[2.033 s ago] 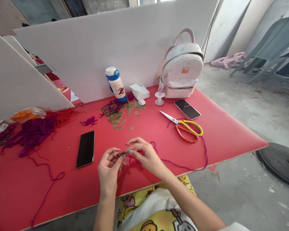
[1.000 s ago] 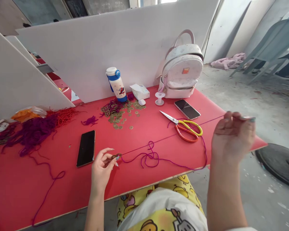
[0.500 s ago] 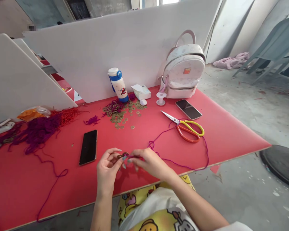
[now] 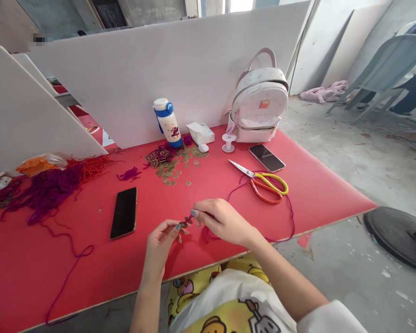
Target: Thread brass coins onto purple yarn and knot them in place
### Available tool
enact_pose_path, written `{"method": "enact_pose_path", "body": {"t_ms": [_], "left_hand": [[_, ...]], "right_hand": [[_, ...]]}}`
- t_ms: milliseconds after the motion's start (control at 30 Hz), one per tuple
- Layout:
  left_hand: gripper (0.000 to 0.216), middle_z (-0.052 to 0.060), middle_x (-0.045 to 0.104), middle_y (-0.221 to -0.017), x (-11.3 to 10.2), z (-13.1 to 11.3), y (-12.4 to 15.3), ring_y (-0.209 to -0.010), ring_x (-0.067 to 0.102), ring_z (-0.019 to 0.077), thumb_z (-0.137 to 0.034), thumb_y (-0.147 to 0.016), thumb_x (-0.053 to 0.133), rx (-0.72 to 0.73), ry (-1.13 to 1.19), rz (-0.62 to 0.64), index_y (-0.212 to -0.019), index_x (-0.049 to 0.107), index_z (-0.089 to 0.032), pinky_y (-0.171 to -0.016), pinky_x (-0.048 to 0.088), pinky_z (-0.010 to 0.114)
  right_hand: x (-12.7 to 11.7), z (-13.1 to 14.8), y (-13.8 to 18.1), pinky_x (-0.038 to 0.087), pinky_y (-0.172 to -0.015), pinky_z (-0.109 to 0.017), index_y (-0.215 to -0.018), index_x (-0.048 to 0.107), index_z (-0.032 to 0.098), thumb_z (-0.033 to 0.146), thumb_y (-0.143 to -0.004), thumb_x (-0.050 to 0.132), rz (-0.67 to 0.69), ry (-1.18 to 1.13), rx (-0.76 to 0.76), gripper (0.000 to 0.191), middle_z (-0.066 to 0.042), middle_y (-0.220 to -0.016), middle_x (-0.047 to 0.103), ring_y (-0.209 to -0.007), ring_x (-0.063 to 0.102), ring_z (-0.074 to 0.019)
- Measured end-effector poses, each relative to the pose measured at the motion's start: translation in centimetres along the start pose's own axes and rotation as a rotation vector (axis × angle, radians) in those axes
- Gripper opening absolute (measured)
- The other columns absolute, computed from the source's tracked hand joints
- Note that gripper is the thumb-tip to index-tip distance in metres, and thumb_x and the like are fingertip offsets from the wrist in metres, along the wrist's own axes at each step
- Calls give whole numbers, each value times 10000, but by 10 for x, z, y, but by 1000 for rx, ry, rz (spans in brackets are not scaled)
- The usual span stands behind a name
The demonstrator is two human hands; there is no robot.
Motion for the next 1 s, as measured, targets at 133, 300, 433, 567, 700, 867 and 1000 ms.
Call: {"method": "enact_pose_path", "body": {"t_ms": [133, 300, 433, 567, 700, 867, 1000], "left_hand": [[266, 92, 705, -981, 9, -25, 1, -947, 647, 198, -407, -880, 576, 178, -75, 55, -968, 666, -173, -847, 496, 295], [224, 63, 688, -881, 29, -37, 2, -882, 633, 184, -369, -906, 553, 224, -144, 220, -899, 651, -168, -805, 474, 269], [273, 47, 662, -732, 40, -31, 5, -704, 626, 163, -380, -915, 535, 138, -106, 312, -772, 612, -160, -690, 470, 262], [299, 82, 691, -748, 46, -22, 8, -709, 663, 200, -422, -876, 581, -1, 44, 344, -824, 665, -140, -678, 496, 294], [421, 104, 717, -913, 47, -14, 8, -815, 690, 238, -408, -780, 698, -121, 304, 286, -1118, 638, -164, -726, 527, 336], [375, 32, 671, -820, 46, -8, 5, -697, 654, 133, -353, -752, 740, -151, 497, 230, -1073, 628, -192, -667, 522, 248], [308, -29, 607, -734, 41, -8, 1, -553, 561, 58, -256, -650, 821, -70, 424, 71, -879, 629, -179, -507, 449, 166]], "right_hand": [[3, 12, -10, 351, -642, -233, -726, 500, 180, 247, -995, 364, 99, 96, -59, 309, -12, -694, 579, -644, 508, -118], [2, 17, -16, 318, -615, -234, -706, 463, 186, 227, -988, 371, 58, 210, -45, 300, -3, -679, 567, -616, 488, -113], [-5, 12, -17, 278, -582, -243, -669, 390, 196, 232, -978, 375, -29, 291, 18, 312, 11, -621, 480, -572, 429, -116], [-8, 9, -16, 255, -570, -254, -663, 355, 201, 258, -976, 368, -35, 286, 26, 319, 15, -613, 440, -558, 398, -116], [-8, 6, -15, 240, -559, -254, -667, 338, 201, 216, -954, 373, -45, 268, 25, 290, 23, -611, 412, -545, 365, -109], [-8, 3, -15, 230, -558, -255, -666, 304, 202, 225, -957, 376, -52, 238, 30, 300, 32, -598, 385, -534, 332, -104], [-8, 2, -15, 221, -552, -256, -660, 289, 202, 237, -961, 377, -43, 212, 31, 315, 38, -580, 365, -523, 309, -103]]}}
Point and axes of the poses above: each hand's wrist, its own y-axis away from the middle knuckle, its own x-axis out of the palm, z = x × y, the point moved 5 cm from there along -y, towards the middle knuckle
